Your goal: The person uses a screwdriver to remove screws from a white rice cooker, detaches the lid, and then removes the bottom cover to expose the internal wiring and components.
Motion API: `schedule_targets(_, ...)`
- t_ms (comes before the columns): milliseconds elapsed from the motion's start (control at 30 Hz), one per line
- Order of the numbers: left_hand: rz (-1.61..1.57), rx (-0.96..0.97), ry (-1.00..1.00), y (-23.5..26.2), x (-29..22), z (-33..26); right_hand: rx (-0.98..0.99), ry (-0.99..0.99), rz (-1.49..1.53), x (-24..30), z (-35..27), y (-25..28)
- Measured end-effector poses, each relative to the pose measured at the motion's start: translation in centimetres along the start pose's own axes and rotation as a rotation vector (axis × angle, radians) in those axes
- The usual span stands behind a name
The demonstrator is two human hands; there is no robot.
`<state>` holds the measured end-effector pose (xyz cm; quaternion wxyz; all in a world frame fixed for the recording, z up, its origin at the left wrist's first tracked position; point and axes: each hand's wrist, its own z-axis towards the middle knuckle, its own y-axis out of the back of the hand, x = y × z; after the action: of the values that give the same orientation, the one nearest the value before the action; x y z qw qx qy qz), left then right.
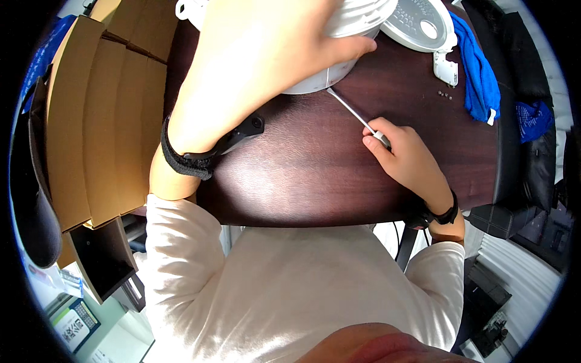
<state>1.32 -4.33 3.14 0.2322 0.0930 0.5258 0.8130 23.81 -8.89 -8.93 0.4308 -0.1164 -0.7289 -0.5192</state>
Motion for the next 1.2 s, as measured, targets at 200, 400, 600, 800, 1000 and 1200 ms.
schedule_targets(200,-0.042,-0.067,-0.034,-0.1,-0.4,-0.2,0.004,-0.083,0.075,-0.3,-0.4,0.3)
schedule_targets(400,0.075,-0.157,-0.071,-0.5,-1.6,0.0,-0.060,0.009,0.029,-1.1,-0.7,0.1)
schedule_targets(600,0.019,-0.095,0.010,-0.3,-1.8,0.2,-0.036,-0.035,0.091,-0.6,-0.8,0.4)
schedule_targets(800,-0.075,-0.062,-0.011,-1.2,0.3,0.0,-0.072,0.042,0.021,-1.0,-1.0,-0.3)
schedule_targets(1000,-0.040,-0.101,-0.032,-0.7,-0.8,0.0,-0.048,0.018,0.013,-0.7,-0.9,-0.5)
schedule_targets(1200,0.024,-0.016,-0.132,-0.3,-1.5,-0.1,-0.115,0.114,-0.103,-1.6,-1.1,-1.6)
